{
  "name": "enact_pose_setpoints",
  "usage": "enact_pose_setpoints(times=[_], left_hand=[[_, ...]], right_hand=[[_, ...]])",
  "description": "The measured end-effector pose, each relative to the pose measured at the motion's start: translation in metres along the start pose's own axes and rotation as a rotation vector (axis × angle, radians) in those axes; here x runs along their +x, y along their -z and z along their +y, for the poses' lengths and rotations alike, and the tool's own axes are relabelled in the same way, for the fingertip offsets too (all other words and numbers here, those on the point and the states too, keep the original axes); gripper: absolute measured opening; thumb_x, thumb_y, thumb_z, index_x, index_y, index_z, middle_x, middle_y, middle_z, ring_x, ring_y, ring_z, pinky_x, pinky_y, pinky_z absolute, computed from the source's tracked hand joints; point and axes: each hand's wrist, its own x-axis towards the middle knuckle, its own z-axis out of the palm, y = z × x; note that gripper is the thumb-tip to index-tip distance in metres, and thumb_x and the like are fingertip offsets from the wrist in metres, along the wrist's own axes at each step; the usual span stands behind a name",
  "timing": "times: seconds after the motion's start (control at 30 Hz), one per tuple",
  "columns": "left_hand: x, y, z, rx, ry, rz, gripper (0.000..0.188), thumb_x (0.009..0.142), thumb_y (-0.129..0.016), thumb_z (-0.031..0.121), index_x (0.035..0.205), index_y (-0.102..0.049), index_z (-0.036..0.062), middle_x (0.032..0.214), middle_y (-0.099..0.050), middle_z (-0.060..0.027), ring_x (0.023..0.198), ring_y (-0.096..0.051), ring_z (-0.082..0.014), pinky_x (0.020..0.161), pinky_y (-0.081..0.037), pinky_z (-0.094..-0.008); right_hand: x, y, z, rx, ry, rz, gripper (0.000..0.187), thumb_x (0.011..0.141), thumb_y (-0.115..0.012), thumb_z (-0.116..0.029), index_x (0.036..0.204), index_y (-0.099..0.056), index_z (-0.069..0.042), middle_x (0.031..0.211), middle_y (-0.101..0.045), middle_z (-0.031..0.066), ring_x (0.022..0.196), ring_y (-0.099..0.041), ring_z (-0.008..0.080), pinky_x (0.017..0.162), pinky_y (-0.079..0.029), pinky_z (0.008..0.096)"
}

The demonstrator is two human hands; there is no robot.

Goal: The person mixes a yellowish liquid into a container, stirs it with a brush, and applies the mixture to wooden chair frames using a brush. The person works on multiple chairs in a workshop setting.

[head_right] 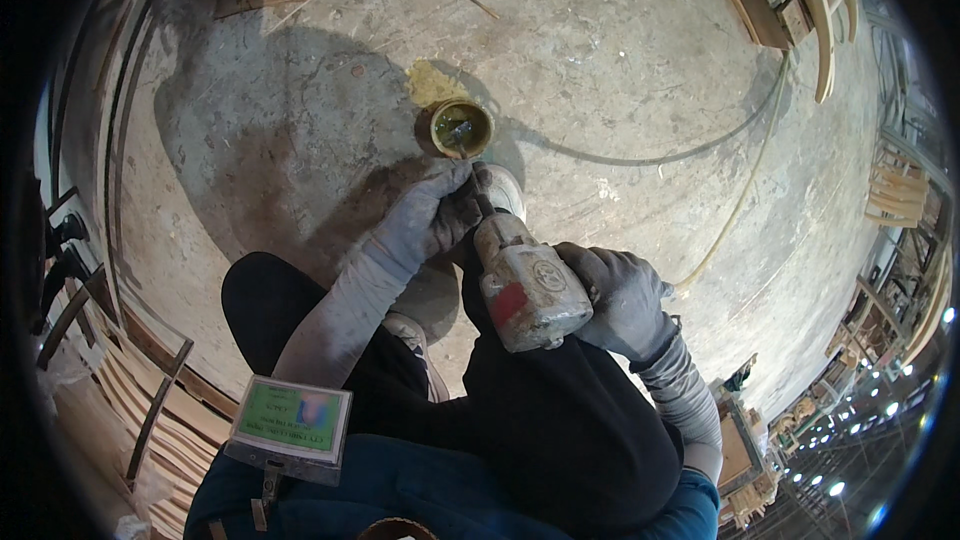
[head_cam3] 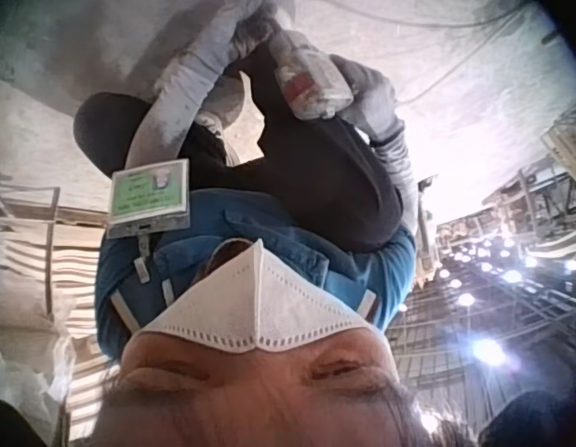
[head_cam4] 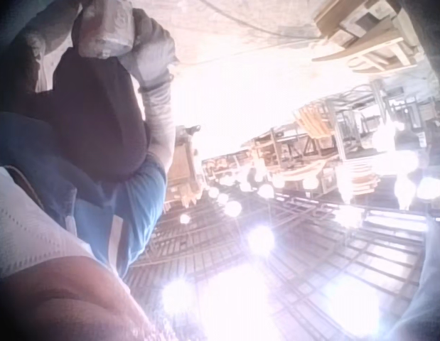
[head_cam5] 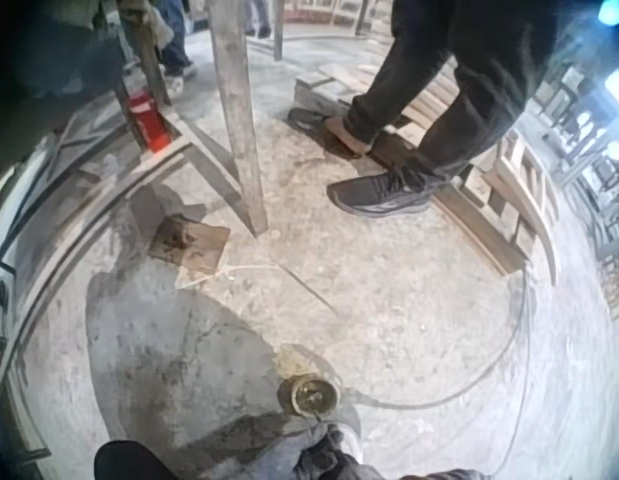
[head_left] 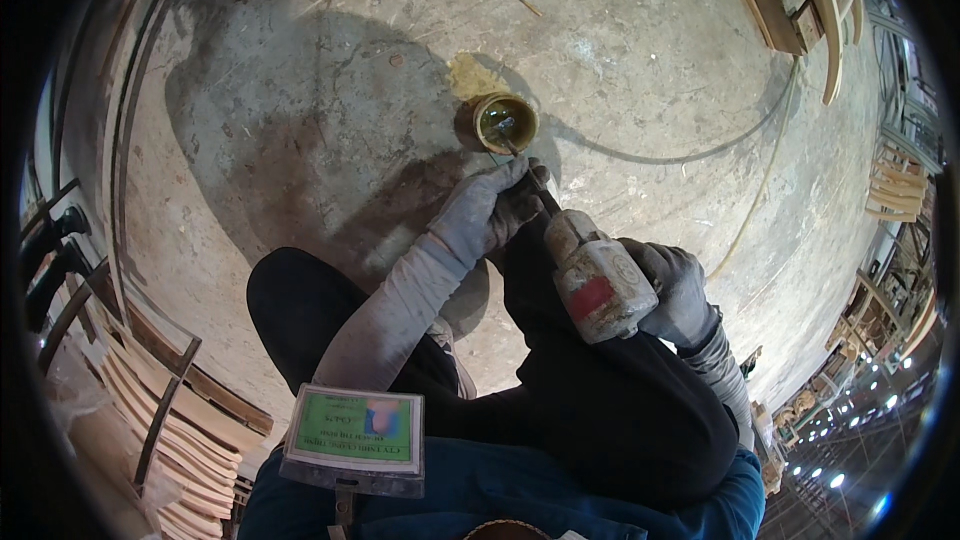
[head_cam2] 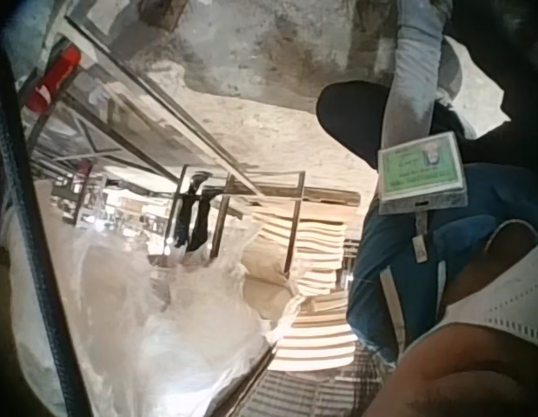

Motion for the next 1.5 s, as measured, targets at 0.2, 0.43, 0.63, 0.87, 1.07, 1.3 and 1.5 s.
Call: enact_pose_setpoints(times=[0.2, 0.43, 0.63, 0.87, 1.07, 1.3, 1.5], left_hand=[[0.002, -0.004, -0.007, 0.016, -0.038, -0.059, 0.022, 0.095, -0.049, 0.018, 0.106, -0.056, 0.0007, 0.1, -0.061, -0.0105, 0.089, -0.061, -0.0206, 0.08, -0.053, -0.0332], [0.001, -0.01, 0.005, 0.059, -0.131, -0.042, 0.021, 0.096, -0.047, 0.02, 0.103, -0.056, 0.0022, 0.095, -0.06, -0.0083, 0.09, -0.059, -0.0191, 0.082, -0.051, -0.0332], [-0.008, -0.017, 0.005, 0.07, -0.151, -0.081, 0.02, 0.096, -0.045, 0.017, 0.102, -0.056, 0.0021, 0.091, -0.058, -0.0064, 0.089, -0.058, -0.0179, 0.082, -0.05, -0.0337], [-0.004, -0.011, 0.005, 0.014, -0.023, -0.102, 0.026, 0.097, -0.044, 0.022, 0.106, -0.056, 0.0006, 0.096, -0.059, -0.0078, 0.089, -0.06, -0.0196, 0.082, -0.051, -0.0359], [-0.005, -0.02, 0.001, 0.174, -0.09, -0.059, 0.031, 0.098, -0.043, 0.026, 0.111, -0.054, 0.0004, 0.101, -0.06, -0.0098, 0.091, -0.06, -0.0208, 0.083, -0.051, -0.0365], [0.002, -0.012, 0.005, 0.13, -0.003, -0.103, 0.033, 0.098, -0.044, 0.03, 0.111, -0.055, 0.0014, 0.1, -0.061, -0.0087, 0.092, -0.06, -0.0194, 0.084, -0.05, -0.0348], [0.005, -0.003, 0.007, 0.06, -0.011, -0.086, 0.031, 0.098, -0.043, 0.03, 0.108, -0.055, 0.0032, 0.094, -0.062, -0.0072, 0.086, -0.061, -0.017, 0.079, -0.052, -0.0311]], right_hand=[[0.018, 0.002, -0.019, -0.03, -0.138, -0.081, 0.046, 0.068, -0.07, -0.032, 0.105, -0.059, -0.006, 0.084, -0.065, 0.0149, 0.078, -0.064, 0.0327, 0.069, -0.051, 0.0415], [0.05, 0.014, -0.038, -0.098, -0.23, -0.198, 0.034, 0.071, -0.066, -0.03, 0.092, -0.06, -0.005, 0.081, -0.065, 0.0168, 0.078, -0.064, 0.0351, 0.07, -0.051, 0.0431], [0.052, 0.015, -0.035, -0.093, -0.195, -0.27, 0.034, 0.071, -0.066, -0.033, 0.088, -0.06, -0.004, 0.079, -0.064, 0.0165, 0.076, -0.064, 0.035, 0.068, -0.052, 0.0423], [0.051, 0.018, -0.034, -0.161, -0.165, -0.271, 0.036, 0.07, -0.066, -0.034, 0.088, -0.06, -0.003, 0.078, -0.064, 0.0165, 0.073, -0.065, 0.0343, 0.065, -0.052, 0.0413], [0.051, 0.018, -0.032, -0.178, -0.154, -0.246, 0.035, 0.07, -0.066, -0.033, 0.088, -0.06, -0.003, 0.077, -0.064, 0.0175, 0.072, -0.065, 0.0337, 0.064, -0.052, 0.0416], [0.051, 0.015, -0.035, -0.235, -0.102, -0.166, 0.031, 0.07, -0.066, -0.03, 0.081, -0.059, -0.002, 0.07, -0.063, 0.0156, 0.066, -0.065, 0.0323, 0.059, -0.052, 0.0394], [0.051, 0.003, -0.035, -0.295, -0.003, -0.096, 0.027, 0.07, -0.065, -0.028, 0.075, -0.056, -0.002, 0.064, -0.06, 0.0141, 0.059, -0.063, 0.0299, 0.054, -0.051, 0.0383]])
